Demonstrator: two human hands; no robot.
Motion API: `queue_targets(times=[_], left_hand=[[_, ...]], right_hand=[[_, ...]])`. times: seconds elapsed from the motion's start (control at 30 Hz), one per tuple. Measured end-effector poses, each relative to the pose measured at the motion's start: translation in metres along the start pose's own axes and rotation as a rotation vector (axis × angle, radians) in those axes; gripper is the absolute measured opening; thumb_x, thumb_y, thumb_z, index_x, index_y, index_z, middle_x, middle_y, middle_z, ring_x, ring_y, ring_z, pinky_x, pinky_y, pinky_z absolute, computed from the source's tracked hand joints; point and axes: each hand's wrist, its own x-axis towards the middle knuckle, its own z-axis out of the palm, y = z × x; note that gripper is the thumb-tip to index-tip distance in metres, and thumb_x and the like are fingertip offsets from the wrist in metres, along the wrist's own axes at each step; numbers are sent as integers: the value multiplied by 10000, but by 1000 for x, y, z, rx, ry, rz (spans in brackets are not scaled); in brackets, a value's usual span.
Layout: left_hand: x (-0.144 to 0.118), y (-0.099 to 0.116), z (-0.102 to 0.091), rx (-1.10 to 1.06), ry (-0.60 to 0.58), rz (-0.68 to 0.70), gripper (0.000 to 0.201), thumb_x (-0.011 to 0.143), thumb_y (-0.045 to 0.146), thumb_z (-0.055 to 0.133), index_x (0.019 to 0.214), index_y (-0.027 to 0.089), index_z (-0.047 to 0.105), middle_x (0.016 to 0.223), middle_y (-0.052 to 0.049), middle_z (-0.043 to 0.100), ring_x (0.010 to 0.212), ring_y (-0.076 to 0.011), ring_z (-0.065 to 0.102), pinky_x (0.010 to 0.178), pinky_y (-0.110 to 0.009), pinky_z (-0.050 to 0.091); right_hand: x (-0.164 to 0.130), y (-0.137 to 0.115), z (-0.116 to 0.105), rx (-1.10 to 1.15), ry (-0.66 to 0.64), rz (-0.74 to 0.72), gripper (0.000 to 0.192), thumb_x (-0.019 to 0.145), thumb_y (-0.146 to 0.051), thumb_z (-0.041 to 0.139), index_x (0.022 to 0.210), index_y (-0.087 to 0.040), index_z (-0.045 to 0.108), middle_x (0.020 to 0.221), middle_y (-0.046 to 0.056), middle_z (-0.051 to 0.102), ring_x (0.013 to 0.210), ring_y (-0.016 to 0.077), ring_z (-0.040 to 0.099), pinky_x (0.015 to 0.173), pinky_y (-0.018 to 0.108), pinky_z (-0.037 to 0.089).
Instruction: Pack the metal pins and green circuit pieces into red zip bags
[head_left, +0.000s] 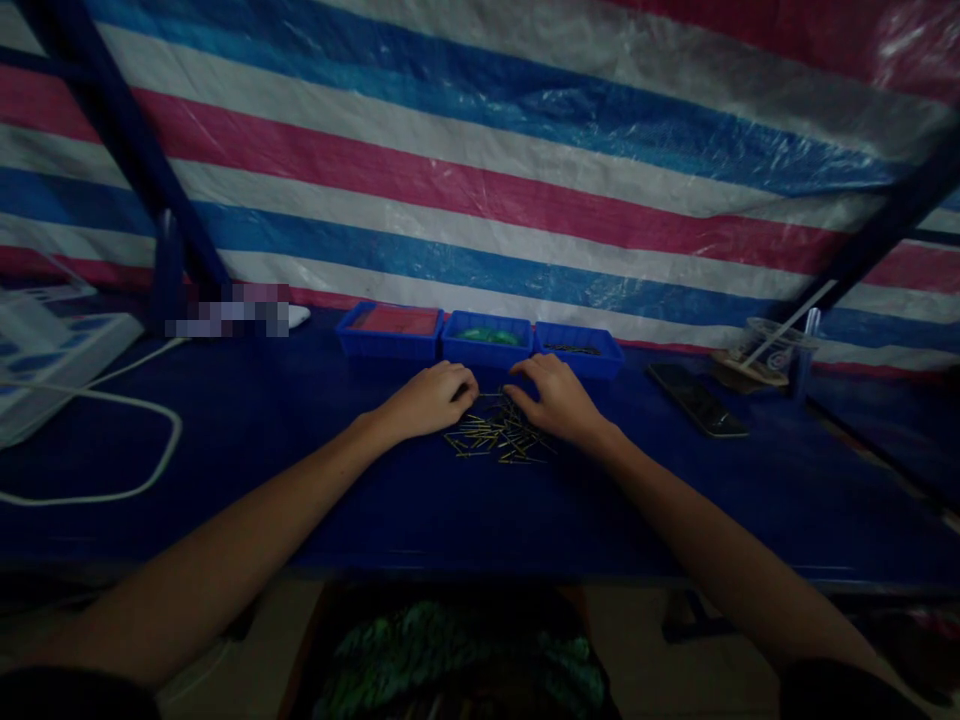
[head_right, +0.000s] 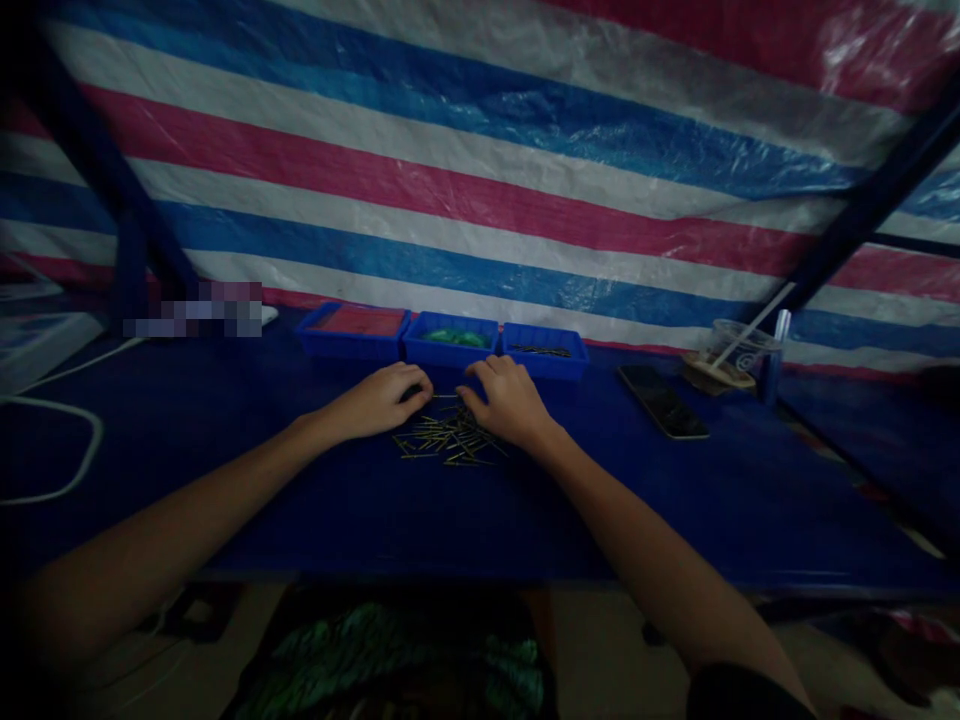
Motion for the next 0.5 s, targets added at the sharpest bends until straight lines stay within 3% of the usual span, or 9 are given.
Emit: queue_targets(times=[0.13,0.5], left_hand=[[-2,10,-3,-65,74,-4,217,849,211,345,749,159,531,768,-60,585,773,-178,511,735,-319,392],[-3,17,-6,-77,133,-30,291,884,278,274,705,178,480,715,-62,562,704,-162,505,661,-300,377]], right_hand=[[-1,-13,2,-10,-43,-121,152,852,-283,503,902,-167,588,862,64,609,809,191,506,705,315,364],[-2,-18,-8,-94,67,-164,235,895,-289,420,894,-178,626,845,69,600,782,175,499,683,312,340]])
